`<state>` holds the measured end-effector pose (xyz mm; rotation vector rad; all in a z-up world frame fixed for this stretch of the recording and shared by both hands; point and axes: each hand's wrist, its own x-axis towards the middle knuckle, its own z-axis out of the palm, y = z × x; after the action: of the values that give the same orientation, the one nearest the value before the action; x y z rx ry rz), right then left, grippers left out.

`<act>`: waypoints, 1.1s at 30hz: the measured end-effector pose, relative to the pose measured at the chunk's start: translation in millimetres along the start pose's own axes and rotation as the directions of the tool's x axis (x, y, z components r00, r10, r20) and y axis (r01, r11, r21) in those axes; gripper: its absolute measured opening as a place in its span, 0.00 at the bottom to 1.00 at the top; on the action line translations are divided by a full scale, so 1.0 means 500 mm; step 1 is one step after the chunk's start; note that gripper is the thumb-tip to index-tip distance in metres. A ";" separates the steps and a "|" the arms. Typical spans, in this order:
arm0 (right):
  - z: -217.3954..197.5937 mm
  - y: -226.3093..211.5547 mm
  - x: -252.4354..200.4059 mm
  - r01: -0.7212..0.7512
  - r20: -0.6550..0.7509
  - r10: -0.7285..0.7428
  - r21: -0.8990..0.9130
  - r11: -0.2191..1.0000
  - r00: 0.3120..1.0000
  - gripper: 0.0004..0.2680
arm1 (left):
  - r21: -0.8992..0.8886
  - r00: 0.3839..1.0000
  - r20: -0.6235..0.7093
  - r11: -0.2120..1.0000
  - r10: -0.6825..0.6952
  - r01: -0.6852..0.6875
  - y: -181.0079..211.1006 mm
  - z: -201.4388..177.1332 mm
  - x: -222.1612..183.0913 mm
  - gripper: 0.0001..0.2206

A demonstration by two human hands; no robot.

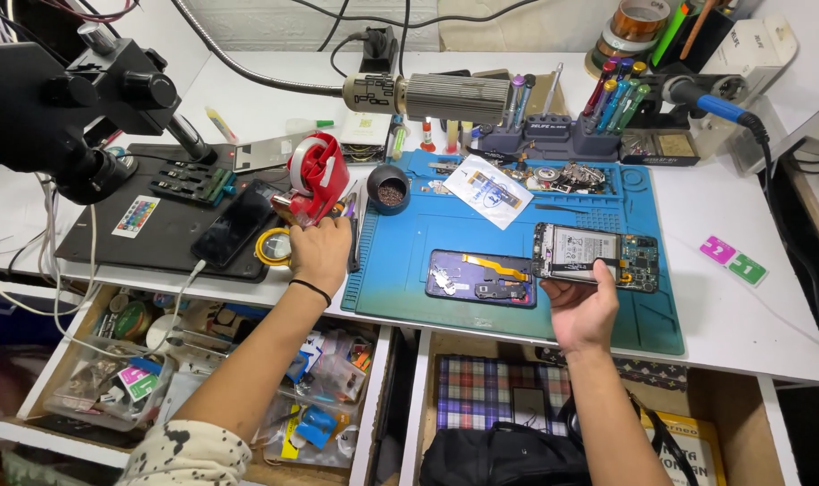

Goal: Disassembling a mobile phone to remove the motherboard and battery for repair or inspection.

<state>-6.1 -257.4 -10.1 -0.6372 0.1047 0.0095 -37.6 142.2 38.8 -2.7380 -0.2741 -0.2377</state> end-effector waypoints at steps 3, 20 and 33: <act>-0.003 0.001 0.001 -0.003 0.003 0.003 0.009 1.000 1.000 0.14 | 0.066 0.973 -0.227 0.997 0.048 -0.034 0.000 0.011 0.005 0.08; 0.002 0.003 -0.002 -0.010 -0.010 0.010 0.002 1.000 1.000 0.13 | -0.736 0.910 0.411 0.572 -0.047 0.362 -0.049 -0.285 -0.152 0.22; 0.034 -0.012 -0.020 0.001 -0.005 -0.001 -0.033 0.999 1.000 0.13 | -0.458 0.977 -0.199 0.889 -0.071 -0.028 0.148 -0.064 -0.165 0.08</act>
<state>-14.4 -251.9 7.8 -0.6699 0.1093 0.0088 -104.9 49.6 25.3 -3.1386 -0.2096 -0.6742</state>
